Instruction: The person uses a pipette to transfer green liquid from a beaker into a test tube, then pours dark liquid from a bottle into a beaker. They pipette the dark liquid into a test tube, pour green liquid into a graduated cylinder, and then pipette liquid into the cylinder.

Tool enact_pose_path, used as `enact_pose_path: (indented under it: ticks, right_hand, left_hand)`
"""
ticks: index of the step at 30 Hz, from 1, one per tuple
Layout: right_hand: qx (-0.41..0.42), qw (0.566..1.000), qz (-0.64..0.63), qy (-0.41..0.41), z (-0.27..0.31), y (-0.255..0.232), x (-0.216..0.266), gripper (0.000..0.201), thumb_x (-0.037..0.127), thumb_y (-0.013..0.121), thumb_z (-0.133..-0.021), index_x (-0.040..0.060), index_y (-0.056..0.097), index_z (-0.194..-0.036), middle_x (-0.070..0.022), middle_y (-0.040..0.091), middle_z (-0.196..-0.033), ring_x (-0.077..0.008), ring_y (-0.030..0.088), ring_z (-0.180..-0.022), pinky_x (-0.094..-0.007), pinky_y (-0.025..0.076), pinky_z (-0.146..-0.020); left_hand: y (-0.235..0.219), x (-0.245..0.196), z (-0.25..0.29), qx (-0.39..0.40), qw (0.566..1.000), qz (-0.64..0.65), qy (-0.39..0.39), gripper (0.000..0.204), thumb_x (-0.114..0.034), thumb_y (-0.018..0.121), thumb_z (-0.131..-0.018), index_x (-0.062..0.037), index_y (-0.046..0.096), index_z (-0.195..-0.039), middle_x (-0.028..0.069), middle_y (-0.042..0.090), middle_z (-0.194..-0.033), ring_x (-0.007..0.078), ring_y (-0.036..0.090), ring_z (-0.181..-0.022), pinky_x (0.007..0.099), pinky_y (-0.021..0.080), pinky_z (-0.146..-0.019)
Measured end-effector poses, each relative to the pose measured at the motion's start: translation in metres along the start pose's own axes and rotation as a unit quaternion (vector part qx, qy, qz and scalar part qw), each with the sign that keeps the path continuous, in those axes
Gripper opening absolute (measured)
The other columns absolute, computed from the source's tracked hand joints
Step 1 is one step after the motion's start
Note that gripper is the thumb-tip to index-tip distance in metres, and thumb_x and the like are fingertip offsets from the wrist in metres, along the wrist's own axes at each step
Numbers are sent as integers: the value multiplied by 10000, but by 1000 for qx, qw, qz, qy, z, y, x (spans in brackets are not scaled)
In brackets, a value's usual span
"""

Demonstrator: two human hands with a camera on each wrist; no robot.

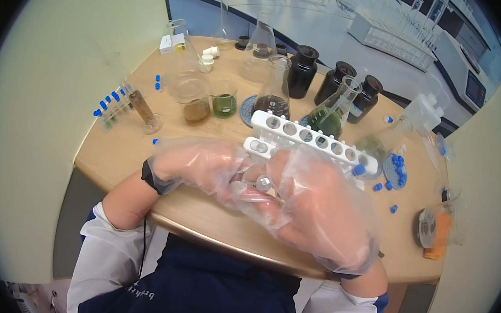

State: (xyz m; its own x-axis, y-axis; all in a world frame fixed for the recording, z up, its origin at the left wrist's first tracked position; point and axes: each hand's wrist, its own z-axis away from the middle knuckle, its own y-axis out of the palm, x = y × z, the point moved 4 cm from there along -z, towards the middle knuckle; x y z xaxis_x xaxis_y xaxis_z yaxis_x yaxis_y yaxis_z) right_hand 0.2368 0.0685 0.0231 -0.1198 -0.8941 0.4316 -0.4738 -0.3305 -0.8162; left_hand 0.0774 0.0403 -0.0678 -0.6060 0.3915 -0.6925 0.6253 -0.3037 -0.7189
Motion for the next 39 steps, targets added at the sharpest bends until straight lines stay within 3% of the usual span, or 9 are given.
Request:
enact_pose_path:
  ticks: [14, 15, 19, 21, 24, 27, 30, 36, 39]
  right_hand:
    - [-32, 999, 23, -37, -8, -2, 5, 179, 130, 713, -746, 72, 589, -861, -34, 641, -777, -199, 564, -594, -295, 464, -516]
    - [-30, 999, 28, -34, -8, -3, 4, 180, 131, 714, -747, 74, 588, -862, -32, 640, -777, -200, 565, -597, -293, 464, -517]
    - [-25, 999, -18, -9, -7, 3, -5, 160, 129, 712, -748, 76, 599, -847, -25, 645, -787, -200, 566, -601, -290, 470, -535]
    - [-16, 999, -29, 16, -7, 3, -6, 148, 126, 710, -748, 75, 602, -834, -26, 647, -790, -199, 566, -602, -291, 472, -534]
    - [-16, 1000, -13, 0, -9, 4, -2, 133, 100, 710, -740, 74, 604, -816, -24, 651, -796, -196, 573, -612, -293, 472, -524]
    - [2, 990, -97, 107, -7, 6, -3, 186, 193, 639, -706, 25, 625, -784, -93, 599, -759, -229, 557, -707, -307, 429, -662]
    - [-1, 991, -76, 109, -7, 6, -1, 163, 184, 638, -711, 35, 627, -777, -90, 593, -744, -235, 555, -698, -309, 429, -663]
    - [10, 991, -69, 113, -6, 8, -3, 121, 165, 636, -730, 48, 631, -759, -68, 583, -710, -234, 549, -661, -319, 420, -618]
    - [3, 998, -35, 54, -7, 11, -6, 117, 169, 640, -735, 55, 632, -757, -68, 581, -709, -238, 548, -653, -326, 413, -595]
  left_hand:
    - [-60, -28, 99, -8, 990, -60, -131, 278, -249, 704, -680, -8, 620, -790, 129, 617, -685, 231, 596, -652, 335, 445, -584]
    - [-60, -10, 136, -167, 972, -113, -123, 222, -210, 667, -693, -15, 612, -781, 116, 597, -668, 221, 588, -630, 331, 446, -578]
    - [-89, -11, 184, -264, 829, -112, -480, 157, -67, 545, -738, 0, 617, -861, 106, 573, -683, 200, 575, -569, 314, 460, -570]
    - [-89, 28, 209, -342, 788, -62, -507, 191, -29, 508, -764, 2, 612, -920, 106, 580, -696, 196, 569, -544, 302, 463, -567]
    - [-97, 51, 207, -341, 801, -113, -479, 219, -7, 460, -804, 5, 592, -979, 111, 586, -732, 192, 596, -637, 297, 474, -606]
    - [-105, 73, 196, -350, 877, -146, -294, 232, -9, 441, -826, 9, 578, -1013, 125, 594, -780, 202, 607, -755, 308, 479, -644]
    - [-96, 87, 197, -446, 860, 31, -246, 225, -7, 436, -838, 19, 576, -1011, 148, 587, -802, 235, 596, -837, 337, 481, -698]
    - [-96, 137, 188, -286, 861, -266, -324, 223, -120, 488, -874, 35, 568, -1013, 232, 606, -887, 339, 590, -855, 365, 466, -749]
    - [-97, 102, 165, -355, 846, -105, -383, 248, -148, 501, -868, 34, 565, -1024, 243, 609, -967, 362, 582, -898, 379, 461, -757]
